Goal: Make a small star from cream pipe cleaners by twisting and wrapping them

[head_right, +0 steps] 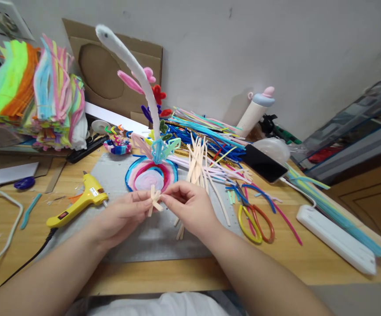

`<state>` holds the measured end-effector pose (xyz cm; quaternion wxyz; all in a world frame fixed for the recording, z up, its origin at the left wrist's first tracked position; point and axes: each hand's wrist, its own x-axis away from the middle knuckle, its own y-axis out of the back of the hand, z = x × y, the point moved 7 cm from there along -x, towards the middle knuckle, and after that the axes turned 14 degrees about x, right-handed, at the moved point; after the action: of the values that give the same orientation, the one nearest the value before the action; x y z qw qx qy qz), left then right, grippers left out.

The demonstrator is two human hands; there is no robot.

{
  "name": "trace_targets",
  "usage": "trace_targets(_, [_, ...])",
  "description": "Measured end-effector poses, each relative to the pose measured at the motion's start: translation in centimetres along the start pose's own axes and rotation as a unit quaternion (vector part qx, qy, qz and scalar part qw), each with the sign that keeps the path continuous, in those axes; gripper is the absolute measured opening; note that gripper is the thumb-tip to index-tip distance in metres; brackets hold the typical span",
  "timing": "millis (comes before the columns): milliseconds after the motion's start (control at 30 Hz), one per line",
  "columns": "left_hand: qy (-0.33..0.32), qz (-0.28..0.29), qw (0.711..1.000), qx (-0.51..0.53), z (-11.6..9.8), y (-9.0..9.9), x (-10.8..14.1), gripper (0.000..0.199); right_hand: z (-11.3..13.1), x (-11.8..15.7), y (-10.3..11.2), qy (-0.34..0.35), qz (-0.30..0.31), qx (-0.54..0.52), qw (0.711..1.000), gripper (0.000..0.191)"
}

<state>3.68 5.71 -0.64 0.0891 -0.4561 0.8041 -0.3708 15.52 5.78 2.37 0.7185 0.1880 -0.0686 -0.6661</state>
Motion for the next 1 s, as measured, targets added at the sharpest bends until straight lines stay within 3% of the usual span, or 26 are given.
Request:
trace_targets(133, [0.004,0.015,0.995,0.100,0.7,0.2,-0.3,0.008,-0.3,0.3,-1.1,0.008,0.011,0.001,1.000,0.011])
trace_targets(267, [-0.026,-0.005,0.991,0.135,0.9,0.5,-0.5,0.006,0.0,1.4,-2.2,0.060,0.018,0.092,0.994,0.015])
trace_targets(400, [-0.062,-0.033,0.990,0.123,0.5,0.6,-0.4,0.005,0.4,1.9,-2.2,0.087,0.009,0.167,0.982,0.012])
trace_targets(567, [-0.100,-0.050,0.992,0.050,-0.7,0.5,-0.1,0.010,0.7,1.6,-1.7,0.089,0.019,0.148,0.985,0.013])
trace_targets(800, [0.003,-0.002,1.000,0.003,-0.7,-0.3,0.4,0.016,1.2,1.2,-1.5,0.061,0.090,0.086,0.990,0.014])
trace_targets(1000, [0.036,0.009,0.999,-0.006,-0.5,-0.2,0.4,0.015,1.3,1.0,-1.2,0.050,0.120,0.099,0.987,0.016])
